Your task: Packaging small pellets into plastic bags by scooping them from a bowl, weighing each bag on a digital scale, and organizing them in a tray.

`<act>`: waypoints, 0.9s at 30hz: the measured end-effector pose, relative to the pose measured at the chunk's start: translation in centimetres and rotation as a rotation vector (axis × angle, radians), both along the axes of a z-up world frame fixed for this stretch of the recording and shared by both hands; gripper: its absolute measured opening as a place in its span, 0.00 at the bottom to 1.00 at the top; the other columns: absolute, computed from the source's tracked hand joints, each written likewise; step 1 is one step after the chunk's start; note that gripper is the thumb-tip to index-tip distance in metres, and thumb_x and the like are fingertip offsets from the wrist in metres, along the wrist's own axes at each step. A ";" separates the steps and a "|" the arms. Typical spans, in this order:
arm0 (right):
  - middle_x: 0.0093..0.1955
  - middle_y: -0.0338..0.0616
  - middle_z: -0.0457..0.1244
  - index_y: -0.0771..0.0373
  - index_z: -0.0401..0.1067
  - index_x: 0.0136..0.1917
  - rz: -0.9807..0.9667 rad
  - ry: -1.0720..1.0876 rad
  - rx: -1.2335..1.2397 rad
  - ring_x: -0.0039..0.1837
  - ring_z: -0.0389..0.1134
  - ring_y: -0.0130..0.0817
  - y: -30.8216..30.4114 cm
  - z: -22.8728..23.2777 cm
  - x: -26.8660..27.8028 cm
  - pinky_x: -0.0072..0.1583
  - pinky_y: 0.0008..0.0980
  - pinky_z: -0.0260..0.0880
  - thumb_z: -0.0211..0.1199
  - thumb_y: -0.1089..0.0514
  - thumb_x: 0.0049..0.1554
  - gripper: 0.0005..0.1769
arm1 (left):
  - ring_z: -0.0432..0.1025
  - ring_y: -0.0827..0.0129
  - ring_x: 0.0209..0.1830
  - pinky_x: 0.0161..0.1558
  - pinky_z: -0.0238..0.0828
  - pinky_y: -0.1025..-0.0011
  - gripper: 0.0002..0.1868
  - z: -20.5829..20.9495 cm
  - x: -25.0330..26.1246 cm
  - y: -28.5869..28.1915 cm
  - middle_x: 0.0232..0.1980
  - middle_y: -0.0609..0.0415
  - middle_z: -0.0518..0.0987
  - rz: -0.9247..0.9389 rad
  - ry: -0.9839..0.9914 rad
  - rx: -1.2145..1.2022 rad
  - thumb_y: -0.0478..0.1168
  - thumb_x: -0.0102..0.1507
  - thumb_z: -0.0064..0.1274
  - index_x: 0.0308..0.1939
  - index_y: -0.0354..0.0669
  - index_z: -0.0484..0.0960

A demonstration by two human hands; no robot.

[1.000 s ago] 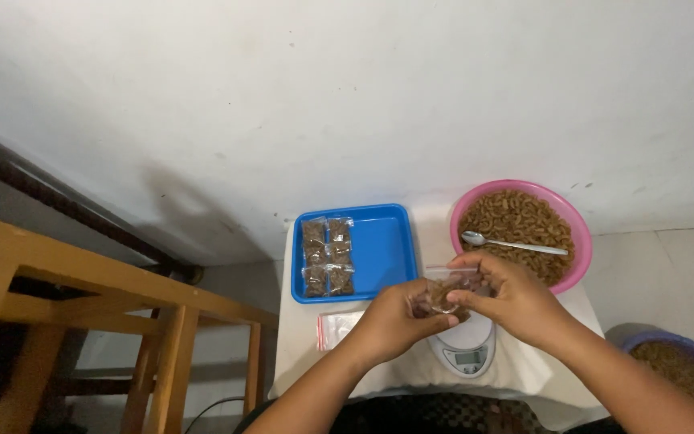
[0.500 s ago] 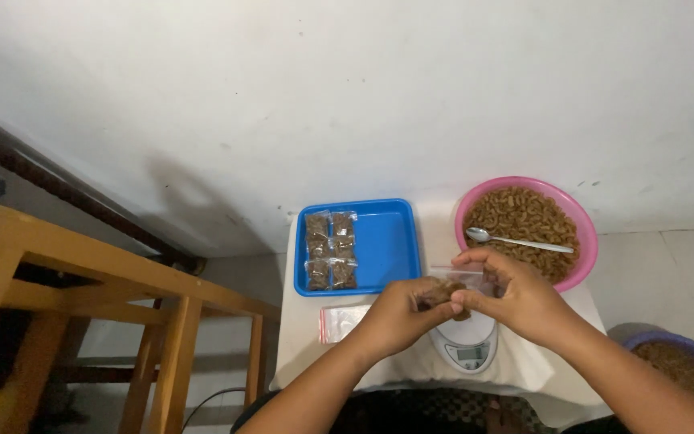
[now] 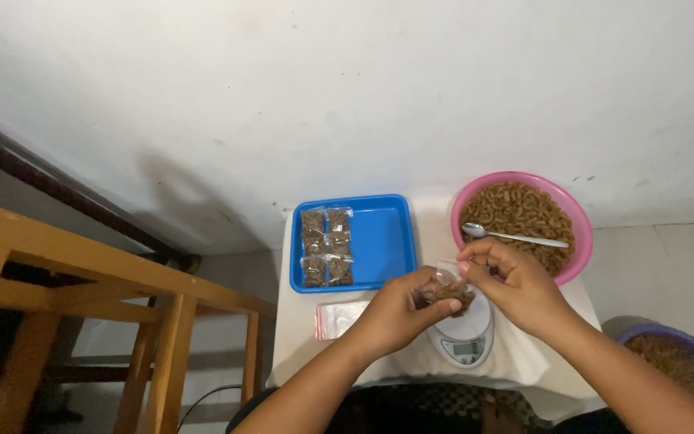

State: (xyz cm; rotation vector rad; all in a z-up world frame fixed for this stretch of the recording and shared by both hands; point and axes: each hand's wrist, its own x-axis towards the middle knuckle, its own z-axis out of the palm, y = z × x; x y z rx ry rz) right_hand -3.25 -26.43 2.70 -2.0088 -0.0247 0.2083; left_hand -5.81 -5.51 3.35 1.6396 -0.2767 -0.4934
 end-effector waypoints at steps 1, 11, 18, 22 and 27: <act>0.42 0.35 0.70 0.55 0.79 0.50 0.000 0.000 0.000 0.43 0.69 0.26 0.0 0.0 0.0 0.50 0.27 0.65 0.64 0.53 0.59 0.08 | 0.80 0.70 0.49 0.50 0.73 0.74 0.15 0.5 -0.1 -0.1 0.47 0.56 0.85 0.000 0.000 0.000 0.46 0.63 0.57 0.51 0.47 0.79; 0.51 0.48 0.74 0.62 0.81 0.42 0.196 -0.326 -0.084 0.56 0.74 0.51 -0.8 -1.5 0.7 0.59 0.47 0.71 0.56 0.48 0.63 0.19 | 0.79 0.62 0.46 0.50 0.78 0.66 0.22 -1.6 0.5 -0.4 0.45 0.42 0.85 0.048 -0.073 -0.007 0.44 0.66 0.58 0.61 0.39 0.77; 0.54 0.50 0.74 0.67 0.81 0.50 0.132 -0.108 -0.023 0.58 0.74 0.41 -0.4 -1.0 0.2 0.60 0.47 0.71 0.70 0.53 0.55 0.15 | 0.80 0.55 0.49 0.51 0.79 0.60 0.21 -1.3 0.7 -0.4 0.51 0.37 0.83 0.125 -0.049 -0.037 0.46 0.66 0.58 0.58 0.36 0.81; 0.52 0.51 0.75 0.67 0.82 0.49 0.109 -0.062 0.045 0.55 0.73 0.37 -0.2 -0.5 0.2 0.59 0.45 0.72 0.69 0.53 0.56 0.15 | 0.78 0.62 0.45 0.49 0.78 0.62 0.19 -1.9 1.0 0.1 0.44 0.41 0.84 0.156 -0.049 -0.047 0.47 0.70 0.53 0.57 0.35 0.80; 0.49 0.51 0.75 0.67 0.84 0.52 0.046 0.027 0.132 0.51 0.70 0.36 0.1 0.1 0.3 0.56 0.43 0.73 0.64 0.53 0.60 0.16 | 0.79 0.66 0.41 0.45 0.80 0.65 0.17 -2.3 1.2 0.2 0.42 0.43 0.85 0.197 -0.014 -0.043 0.48 0.72 0.48 0.56 0.41 0.82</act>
